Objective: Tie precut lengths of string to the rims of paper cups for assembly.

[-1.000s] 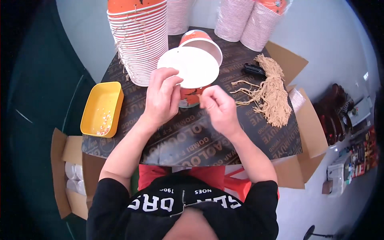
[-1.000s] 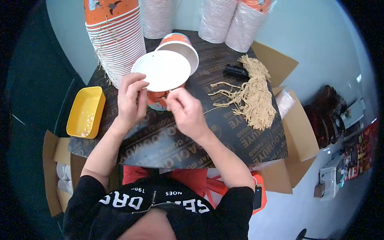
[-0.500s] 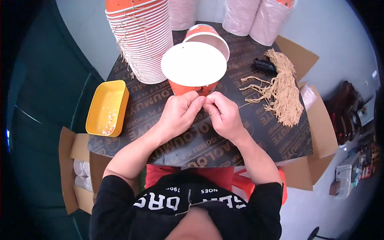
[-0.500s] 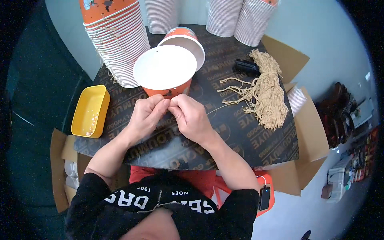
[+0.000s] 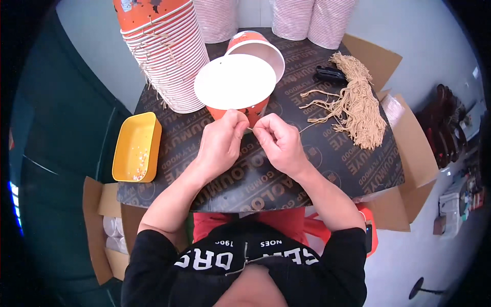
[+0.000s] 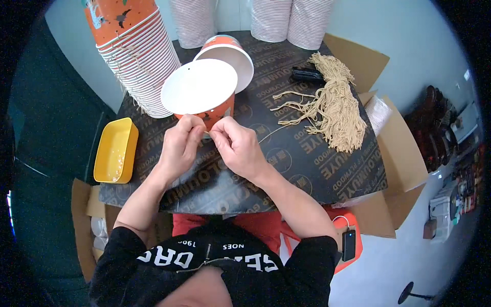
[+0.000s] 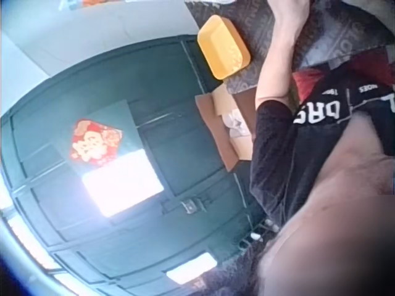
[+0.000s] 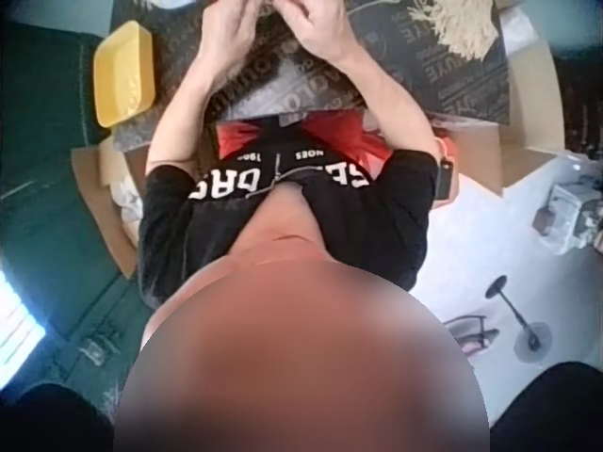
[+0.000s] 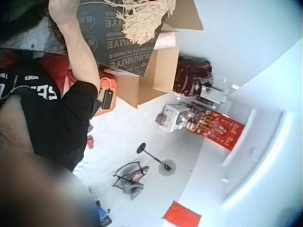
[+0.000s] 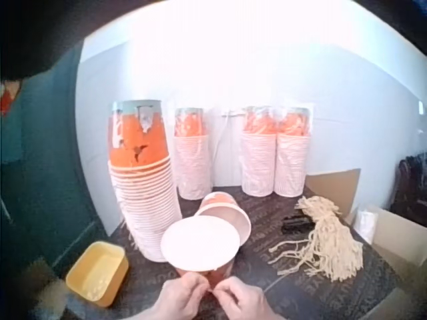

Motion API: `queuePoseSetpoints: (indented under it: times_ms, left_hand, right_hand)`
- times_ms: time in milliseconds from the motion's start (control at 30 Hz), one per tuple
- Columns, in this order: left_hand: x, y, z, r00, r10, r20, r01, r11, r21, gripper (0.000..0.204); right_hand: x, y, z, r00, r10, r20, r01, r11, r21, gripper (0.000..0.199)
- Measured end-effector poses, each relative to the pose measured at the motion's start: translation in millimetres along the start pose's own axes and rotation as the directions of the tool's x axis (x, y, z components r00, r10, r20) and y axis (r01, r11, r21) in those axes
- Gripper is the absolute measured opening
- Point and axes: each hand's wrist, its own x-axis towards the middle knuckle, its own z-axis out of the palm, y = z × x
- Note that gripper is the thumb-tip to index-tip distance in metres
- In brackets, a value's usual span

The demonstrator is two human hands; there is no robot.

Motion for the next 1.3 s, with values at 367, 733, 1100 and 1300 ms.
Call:
queuePoseSetpoints:
  times_ms: [367,733,1100,1300]
  left_hand:
    - [13,-12,-12,0.864,0.42,-0.279,-0.268,0.851,0.452,0.035]
    - [10,-14,-4,0.882,0.435,-0.184,-0.309,0.826,0.471,0.027]
    - [10,-10,-4,0.878,0.447,-0.173,-0.336,0.832,0.442,0.027]
    - [9,-9,-4,0.875,0.452,-0.176,-0.343,0.833,0.434,0.027]
  right_hand:
    - [-2,10,2,0.985,0.002,-0.173,0.001,1.0,0.016,0.011]
    - [-2,8,0,0.977,-0.002,-0.212,-0.005,1.0,-0.03,0.014]
    - [1,6,-2,0.979,-0.017,-0.202,0.0,0.997,-0.082,0.014]
    - [0,8,-1,0.98,0.013,-0.198,-0.024,0.998,-0.057,0.014]
